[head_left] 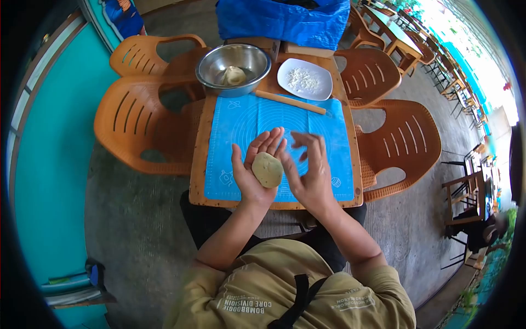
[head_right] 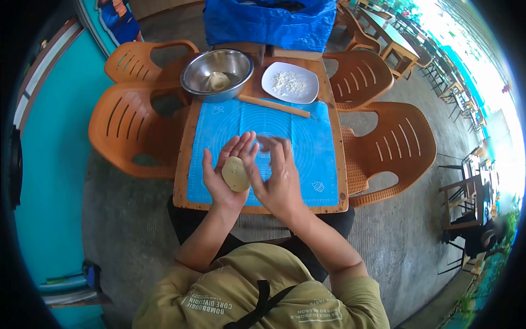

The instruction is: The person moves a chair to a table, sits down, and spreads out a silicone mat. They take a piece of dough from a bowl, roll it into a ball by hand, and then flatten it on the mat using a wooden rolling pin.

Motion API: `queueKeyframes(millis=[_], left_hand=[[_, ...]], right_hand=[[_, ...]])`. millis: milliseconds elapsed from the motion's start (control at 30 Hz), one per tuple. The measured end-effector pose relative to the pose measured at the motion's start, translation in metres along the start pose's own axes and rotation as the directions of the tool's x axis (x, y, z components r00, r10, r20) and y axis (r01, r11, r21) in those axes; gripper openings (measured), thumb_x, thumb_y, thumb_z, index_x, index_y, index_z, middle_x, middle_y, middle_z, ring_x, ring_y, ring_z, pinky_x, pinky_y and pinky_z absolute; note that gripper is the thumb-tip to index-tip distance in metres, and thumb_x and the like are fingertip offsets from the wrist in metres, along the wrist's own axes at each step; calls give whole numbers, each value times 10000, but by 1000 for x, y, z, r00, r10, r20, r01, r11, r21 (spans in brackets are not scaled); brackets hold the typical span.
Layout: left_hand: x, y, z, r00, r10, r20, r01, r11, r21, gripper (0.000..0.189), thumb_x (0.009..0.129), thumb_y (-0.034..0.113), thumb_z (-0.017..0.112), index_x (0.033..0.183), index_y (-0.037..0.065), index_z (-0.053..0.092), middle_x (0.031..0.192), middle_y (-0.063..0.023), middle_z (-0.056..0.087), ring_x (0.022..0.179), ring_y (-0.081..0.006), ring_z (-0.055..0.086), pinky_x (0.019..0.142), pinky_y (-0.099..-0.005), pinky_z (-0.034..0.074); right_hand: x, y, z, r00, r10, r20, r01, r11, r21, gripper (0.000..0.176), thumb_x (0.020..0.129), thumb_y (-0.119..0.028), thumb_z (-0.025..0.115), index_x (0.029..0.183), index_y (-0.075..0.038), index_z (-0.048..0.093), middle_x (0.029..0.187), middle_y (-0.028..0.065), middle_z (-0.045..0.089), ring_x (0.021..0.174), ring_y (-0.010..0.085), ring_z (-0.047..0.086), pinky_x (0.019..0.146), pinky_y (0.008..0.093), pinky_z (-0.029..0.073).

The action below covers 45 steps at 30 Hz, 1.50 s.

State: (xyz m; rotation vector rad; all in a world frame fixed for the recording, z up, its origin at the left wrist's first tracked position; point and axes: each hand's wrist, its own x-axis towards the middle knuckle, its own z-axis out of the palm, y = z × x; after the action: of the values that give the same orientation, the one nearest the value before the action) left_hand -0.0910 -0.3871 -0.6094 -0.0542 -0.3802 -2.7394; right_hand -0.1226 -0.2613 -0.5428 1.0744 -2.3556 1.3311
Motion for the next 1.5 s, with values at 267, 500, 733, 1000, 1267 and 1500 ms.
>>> queueKeyframes(millis=[267, 500, 733, 1000, 1267, 1500], left_hand=[[3, -9, 10, 974, 225, 3, -219, 947, 237, 722, 1064, 591, 240, 1315, 4, 577, 1497, -223, 484, 1503, -333, 308, 1264, -487, 170], [0, 6, 2, 1000, -14, 27, -8, 739, 674, 678, 1087, 558, 259, 1314, 4, 577, 1202, -165, 666, 1082, -272, 677, 958, -407, 535], [0, 18, 6, 969, -237, 72, 49, 470, 881, 350, 1026, 340, 635, 1203, 42, 584, 822, -18, 617, 624, -70, 582, 504, -227, 452], [6, 18, -6, 978, -209, -19, 137, 572, 809, 284, 988, 255, 704, 1100, 35, 563, 859, -48, 652, 652, -90, 604, 523, -237, 469], [11, 30, -2, 985, -163, 56, 48, 569, 821, 262, 987, 219, 704, 1097, 30, 559, 882, -67, 667, 665, -106, 619, 546, -244, 484], [15, 29, 13, 966, -232, 116, 18, 507, 861, 241, 987, 199, 701, 1096, 28, 570, 882, -65, 670, 695, -109, 638, 563, -239, 497]], right_hand=[[-24, 3, 20, 980, 139, 140, -158, 978, 137, 654, 795, -246, 873, 1325, 13, 590, 1214, 167, 635, 995, 267, 649, 740, 338, 535], [-16, 27, 8, 997, -66, 51, 62, 995, 83, 510, 762, -73, 841, 1219, -26, 619, 1168, 173, 636, 978, 352, 676, 774, 400, 590], [-7, 40, -6, 982, -172, 72, 169, 985, 41, 426, 718, -6, 818, 1110, -37, 654, 1058, 140, 671, 966, 351, 681, 789, 417, 588], [-6, 46, -15, 989, -101, 109, 86, 987, 136, 356, 732, 21, 801, 1064, -25, 682, 1036, 141, 680, 956, 335, 687, 769, 387, 588], [-23, 68, -3, 978, 123, 168, -194, 830, 523, 361, 837, -65, 803, 1165, -11, 662, 1195, 115, 654, 1040, 252, 683, 806, 374, 601], [-10, 57, 7, 949, 228, 219, -316, 640, 701, 456, 961, -201, 731, 1343, -4, 575, 1169, 126, 683, 992, 173, 687, 792, 304, 584]])
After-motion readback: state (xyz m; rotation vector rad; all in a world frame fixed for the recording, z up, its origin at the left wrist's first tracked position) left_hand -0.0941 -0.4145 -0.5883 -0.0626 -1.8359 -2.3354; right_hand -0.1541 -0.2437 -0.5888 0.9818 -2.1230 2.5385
